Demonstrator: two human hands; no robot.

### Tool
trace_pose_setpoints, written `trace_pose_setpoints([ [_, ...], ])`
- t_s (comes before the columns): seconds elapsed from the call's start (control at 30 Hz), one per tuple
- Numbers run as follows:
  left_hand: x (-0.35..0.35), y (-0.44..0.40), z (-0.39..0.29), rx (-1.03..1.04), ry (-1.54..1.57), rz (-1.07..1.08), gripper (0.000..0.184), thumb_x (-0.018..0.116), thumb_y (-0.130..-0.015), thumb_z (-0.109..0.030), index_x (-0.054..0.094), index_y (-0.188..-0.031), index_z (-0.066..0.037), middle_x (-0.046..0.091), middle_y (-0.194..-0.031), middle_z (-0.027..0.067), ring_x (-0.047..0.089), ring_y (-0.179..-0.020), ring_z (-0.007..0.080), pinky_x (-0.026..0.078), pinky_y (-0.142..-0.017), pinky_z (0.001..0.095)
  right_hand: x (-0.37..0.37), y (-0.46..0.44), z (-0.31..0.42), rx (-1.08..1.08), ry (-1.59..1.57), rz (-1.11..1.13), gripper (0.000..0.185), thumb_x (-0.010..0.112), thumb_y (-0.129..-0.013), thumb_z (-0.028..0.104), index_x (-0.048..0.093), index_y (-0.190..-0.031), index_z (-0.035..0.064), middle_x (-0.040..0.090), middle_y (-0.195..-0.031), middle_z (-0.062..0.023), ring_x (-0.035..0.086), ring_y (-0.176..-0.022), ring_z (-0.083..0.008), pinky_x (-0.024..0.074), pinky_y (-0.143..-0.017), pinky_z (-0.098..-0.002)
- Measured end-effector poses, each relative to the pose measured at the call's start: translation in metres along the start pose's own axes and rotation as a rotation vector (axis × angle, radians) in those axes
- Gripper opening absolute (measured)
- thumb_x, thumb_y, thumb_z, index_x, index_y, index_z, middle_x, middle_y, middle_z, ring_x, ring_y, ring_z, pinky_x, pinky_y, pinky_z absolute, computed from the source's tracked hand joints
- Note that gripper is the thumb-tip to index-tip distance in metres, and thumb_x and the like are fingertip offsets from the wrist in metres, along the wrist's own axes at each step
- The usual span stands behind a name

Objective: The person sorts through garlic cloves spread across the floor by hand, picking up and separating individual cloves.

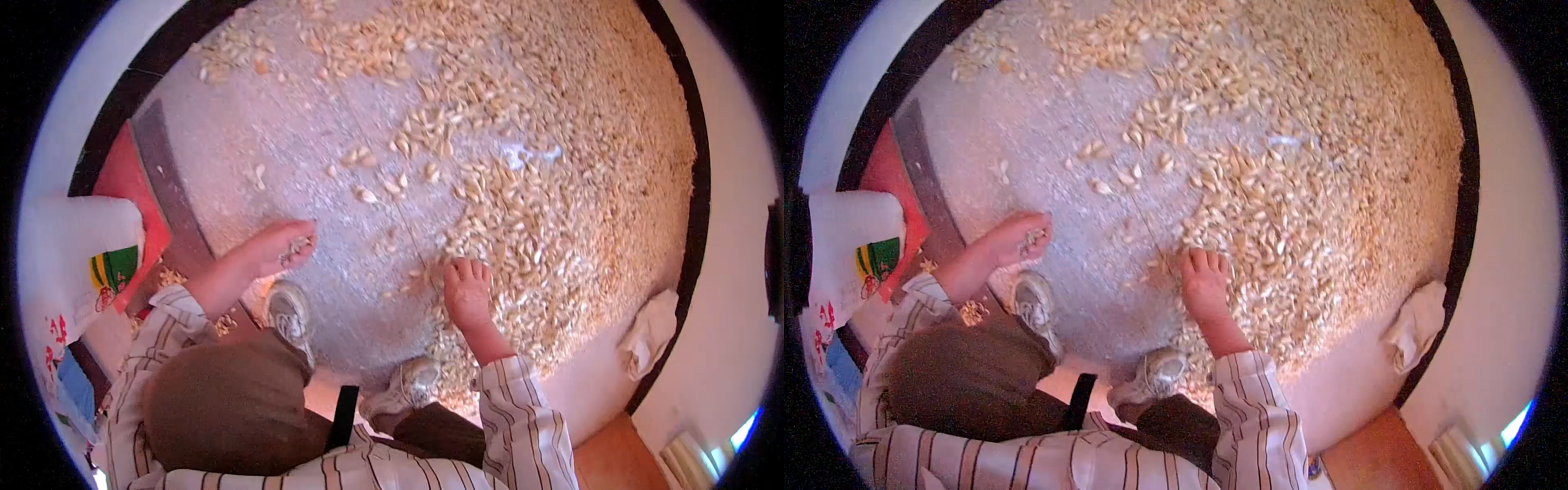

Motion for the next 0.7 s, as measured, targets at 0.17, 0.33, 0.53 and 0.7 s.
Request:
trace_pose_setpoints([
  [0.17, -0.007, -0.003, -0.009, 0.033, 0.047, 0.048, 0.027, 0.048, -0.086, -0.032, 0.047, -0.073, -0.007, 0.042, -0.056, 0.0009, 0.035, -0.042, 0.0089, 0.028, -0.038, 0.0213, 0.003, -0.024, 0.1, -0.473, -0.205, -0.004, 0.02, 0.053, -0.068, 0.015, 0.056, -0.087, 0.0102, 0.048, -0.098, -0.0094, 0.045, -0.096, -0.0271, 0.0335, -0.086, -0.0418],
  [0.33, -0.037, 0.008, -0.022, 0.098, 0.022, -0.025, 0.029, 0.048, -0.086, -0.034, 0.046, -0.072, -0.008, 0.04, -0.054, -0.0001, 0.034, -0.041, 0.0084, 0.026, -0.037, 0.0217, 0.036, -0.022, 0.094, -0.645, -0.254, 0.122, 0.022, 0.05, -0.07, 0.015, 0.055, -0.091, 0.0127, 0.048, -0.095, -0.0062, 0.044, -0.096, -0.0254, 0.0295, -0.089, -0.0422],
  [0.53, -0.092, 0.022, -0.055, 0.232, 0.204, -0.183, 0.029, 0.048, -0.086, -0.035, 0.043, -0.07, -0.011, 0.036, -0.052, -0.0025, 0.032, -0.041, 0.0079, 0.024, -0.036, 0.0217, -0.027, -0.07, -0.017, -0.275, 0.072, -0.033, 0.02, 0.048, -0.072, 0.015, 0.055, -0.09, 0.0097, 0.05, -0.094, -0.0088, 0.046, -0.094, -0.0277, 0.0326, -0.085, -0.0447],
  [0.7, -0.126, 0.028, -0.097, 0.398, 0.258, -0.331, 0.028, 0.049, -0.086, -0.034, 0.042, -0.068, -0.014, 0.034, -0.052, -0.0041, 0.032, -0.041, 0.0069, 0.024, -0.036, 0.0204, -0.033, -0.153, 0.052, -0.114, -0.144, 0.22, 0.022, 0.046, -0.076, 0.02, 0.055, -0.088, 0.0045, 0.052, -0.085, -0.0176, 0.047, -0.086, -0.0339, 0.0356, -0.075, -0.0434],
])
Point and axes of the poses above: each hand's wrist, its own y-axis away from the middle knuckle, its own x-axis out of the palm, z = x × y, the point moved 9 cm from there along -y, towards the middle knuckle
